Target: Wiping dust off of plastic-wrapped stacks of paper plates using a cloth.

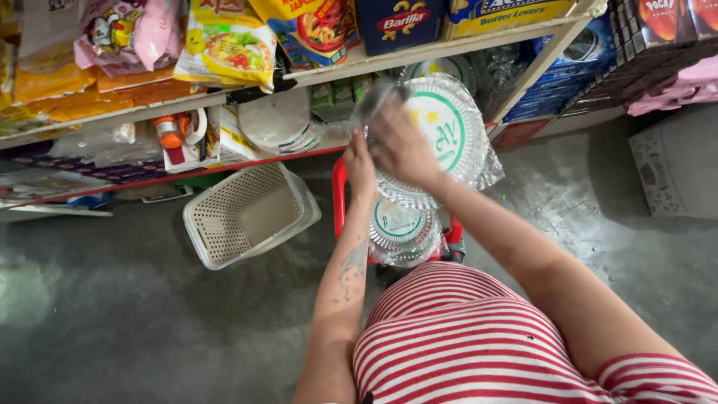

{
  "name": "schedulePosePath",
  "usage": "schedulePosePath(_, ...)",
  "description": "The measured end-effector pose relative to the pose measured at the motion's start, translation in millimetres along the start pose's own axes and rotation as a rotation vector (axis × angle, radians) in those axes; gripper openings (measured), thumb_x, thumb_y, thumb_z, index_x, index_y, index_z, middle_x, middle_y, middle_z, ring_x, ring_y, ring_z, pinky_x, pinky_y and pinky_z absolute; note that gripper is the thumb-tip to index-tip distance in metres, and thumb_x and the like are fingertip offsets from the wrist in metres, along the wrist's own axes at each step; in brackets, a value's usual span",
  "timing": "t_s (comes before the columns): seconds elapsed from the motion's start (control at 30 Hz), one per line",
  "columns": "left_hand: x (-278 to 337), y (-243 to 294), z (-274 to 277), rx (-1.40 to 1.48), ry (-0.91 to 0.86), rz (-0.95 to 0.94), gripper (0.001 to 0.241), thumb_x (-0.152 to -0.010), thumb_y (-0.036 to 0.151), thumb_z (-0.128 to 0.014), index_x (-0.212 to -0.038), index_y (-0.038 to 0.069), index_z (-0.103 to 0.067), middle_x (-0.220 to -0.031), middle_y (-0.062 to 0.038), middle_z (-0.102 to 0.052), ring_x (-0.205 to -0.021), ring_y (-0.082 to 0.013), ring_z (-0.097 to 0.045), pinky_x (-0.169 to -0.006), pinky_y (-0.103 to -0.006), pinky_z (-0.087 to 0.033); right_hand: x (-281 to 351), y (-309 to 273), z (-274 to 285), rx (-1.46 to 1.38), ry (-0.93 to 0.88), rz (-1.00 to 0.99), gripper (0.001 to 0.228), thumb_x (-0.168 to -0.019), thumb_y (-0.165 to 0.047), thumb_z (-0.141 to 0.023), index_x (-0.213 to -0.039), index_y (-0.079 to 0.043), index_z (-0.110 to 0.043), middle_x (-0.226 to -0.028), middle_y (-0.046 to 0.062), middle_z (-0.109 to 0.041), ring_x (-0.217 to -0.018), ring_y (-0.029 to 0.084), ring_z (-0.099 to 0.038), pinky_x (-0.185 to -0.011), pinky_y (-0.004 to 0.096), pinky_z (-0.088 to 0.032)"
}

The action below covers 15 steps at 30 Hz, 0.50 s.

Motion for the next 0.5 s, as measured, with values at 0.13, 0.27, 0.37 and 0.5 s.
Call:
schedulePosePath(0.13, -20, -12, 16, -0.025, 0.118, -0.011, 0.059, -0.104, 0.052, -0.051, -0.111, 0.0, -0.077, -0.111, -0.024, -0.074, -0.112, -0.0291, -0.067, -0.098, -0.045, -0.049, 56, -3, 14, 0.1, -0.174, 0.057, 0.048, -0.101, -0.041, -0.057, -0.14, -0.015, -0.064, -0.15, 0.013, -0.056, -0.144, 0.035, -0.046, -0.122, 0.055, -0.03)
schedulePosePath(0.27, -8, -10, 40, 0.009, 0.156, 0.069, 0.056, -0.101, 0.05, -0.058, -0.116, -0.002, -0.074, -0.117, -0.021, -0.072, -0.114, -0.0265, -0.065, -0.101, -0.0413, -0.049, 92, 33, 52, 0.132, -0.28, -0.482, 0.077, -0.094, -0.047, -0.073, -0.158, -0.016, -0.041, -0.153, 0.025, -0.045, -0.146, 0.045, -0.039, -0.115, 0.066, -0.023)
schedulePosePath(0.37, 21, 2, 37, -0.006, 0.149, 0.133, 0.063, -0.101, 0.048, -0.058, -0.128, -0.008, -0.066, -0.132, -0.03, -0.064, -0.131, -0.0353, -0.057, -0.11, -0.0451, -0.043, 144, 45, 58, -0.402, -0.264, -1.228, 0.061, -0.084, -0.029, -0.078, -0.135, -0.012, -0.05, -0.121, 0.022, -0.055, -0.11, 0.038, -0.056, -0.087, 0.053, -0.05)
schedulePosePath(0.5, 69, 56, -3, 0.235, -0.03, 0.457, 0.069, -0.102, 0.047, -0.045, -0.146, -0.006, -0.049, -0.15, -0.036, -0.046, -0.138, -0.048, -0.047, -0.115, -0.0519, -0.045, 283, 58, 24, -0.934, 0.097, -1.799, 0.039, -0.082, -0.003, -0.073, -0.121, -0.005, -0.07, -0.096, 0.022, -0.072, -0.08, 0.036, -0.073, -0.066, 0.052, -0.061)
Point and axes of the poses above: each hand's wrist, its own x-axis away from the middle knuckle, its own z-axis out of the back of the hand, y = z × x, the point moved 1 cm from there along -x, towards the middle knuckle
